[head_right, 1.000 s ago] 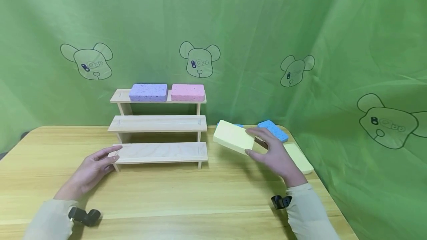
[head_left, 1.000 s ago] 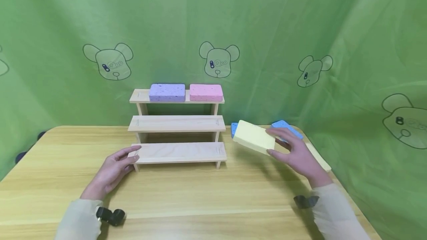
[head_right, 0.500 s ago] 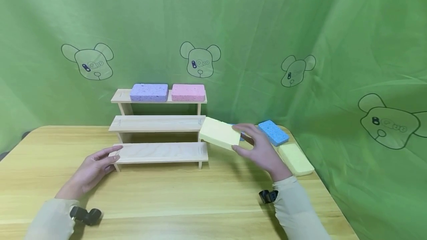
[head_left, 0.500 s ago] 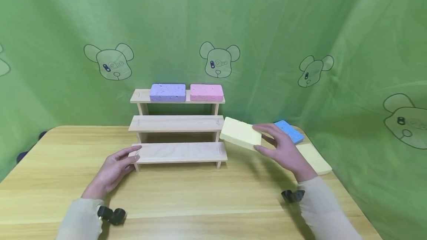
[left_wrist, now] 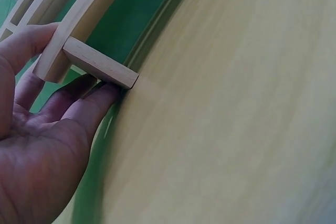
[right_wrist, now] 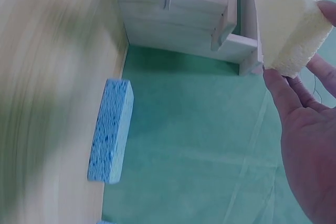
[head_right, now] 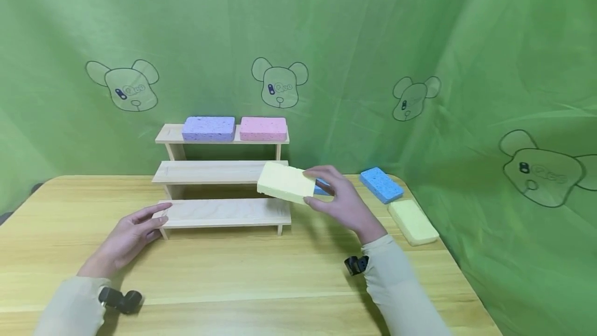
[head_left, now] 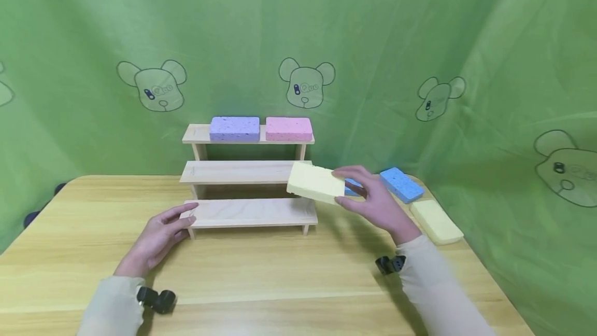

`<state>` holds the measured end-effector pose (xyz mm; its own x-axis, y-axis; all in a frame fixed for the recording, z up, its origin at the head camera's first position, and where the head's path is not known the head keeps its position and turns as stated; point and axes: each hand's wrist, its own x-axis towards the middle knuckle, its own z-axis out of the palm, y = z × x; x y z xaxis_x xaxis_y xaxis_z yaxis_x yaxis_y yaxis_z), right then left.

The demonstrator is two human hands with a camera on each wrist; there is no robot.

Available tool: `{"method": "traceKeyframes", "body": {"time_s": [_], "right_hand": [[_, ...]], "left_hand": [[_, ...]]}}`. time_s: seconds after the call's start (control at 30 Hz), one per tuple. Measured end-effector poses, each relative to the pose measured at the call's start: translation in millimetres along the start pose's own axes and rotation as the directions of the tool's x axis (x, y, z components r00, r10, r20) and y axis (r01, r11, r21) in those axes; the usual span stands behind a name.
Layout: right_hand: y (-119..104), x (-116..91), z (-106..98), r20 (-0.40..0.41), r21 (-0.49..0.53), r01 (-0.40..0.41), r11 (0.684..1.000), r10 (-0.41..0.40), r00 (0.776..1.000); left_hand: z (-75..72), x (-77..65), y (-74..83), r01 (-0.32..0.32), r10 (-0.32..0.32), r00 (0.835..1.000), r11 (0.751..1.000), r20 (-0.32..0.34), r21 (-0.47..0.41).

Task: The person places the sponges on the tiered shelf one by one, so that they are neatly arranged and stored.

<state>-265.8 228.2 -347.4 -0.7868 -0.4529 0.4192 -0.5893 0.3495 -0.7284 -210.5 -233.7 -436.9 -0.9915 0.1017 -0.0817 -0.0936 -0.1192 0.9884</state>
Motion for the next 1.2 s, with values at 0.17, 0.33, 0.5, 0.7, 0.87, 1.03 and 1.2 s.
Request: {"method": "traceKeyframes", "body": {"time_s": [0.17, 0.33, 0.5, 0.7, 0.87, 1.03, 1.2], "right_hand": [[-1, 7, 9, 0.016, 0.023, -0.006, 1.0, 0.005, 1.0], [-3, 15, 17, 0.022, 0.07, -0.001, 0.998, -0.001, 1.0], [-4, 25, 25, 0.035, 0.083, 0.013, 0.996, -0.016, 0.999], [-12, 37, 34, 0.063, 0.073, 0.041, 0.996, -0.046, 0.997], [-46, 41, 37, 0.088, 0.086, 0.056, 0.995, -0.064, 0.994], [-63, 49, 45, 0.11, 0.072, 0.079, 0.994, -0.086, 0.99], [-66, 58, 56, 0.145, 0.088, 0.053, 0.995, -0.066, 0.987]], "left_hand": [[-0.5, 0.6, -0.6, -0.006, 0.006, 1.0, 1.0, 0.006, 0.004], [-1.4, 2.0, -2.6, -0.005, 0.005, 1.0, 1.0, 0.007, -0.007], [-1.8, 2.2, -4.6, -0.007, 0.007, 1.0, 1.0, 0.013, 0.004], [-1.7, 2.9, -4.6, -0.004, 0.004, 1.0, 1.0, 0.011, 0.006], [-1.4, 2.4, -4.1, -0.004, 0.004, 1.0, 1.0, 0.008, 0.011], [-2.4, 1.3, -3.3, -0.007, 0.007, 1.0, 1.0, 0.009, 0.014], [-0.7, 1.3, -3.2, -0.004, 0.004, 1.0, 1.0, 0.014, 0.026]]}}
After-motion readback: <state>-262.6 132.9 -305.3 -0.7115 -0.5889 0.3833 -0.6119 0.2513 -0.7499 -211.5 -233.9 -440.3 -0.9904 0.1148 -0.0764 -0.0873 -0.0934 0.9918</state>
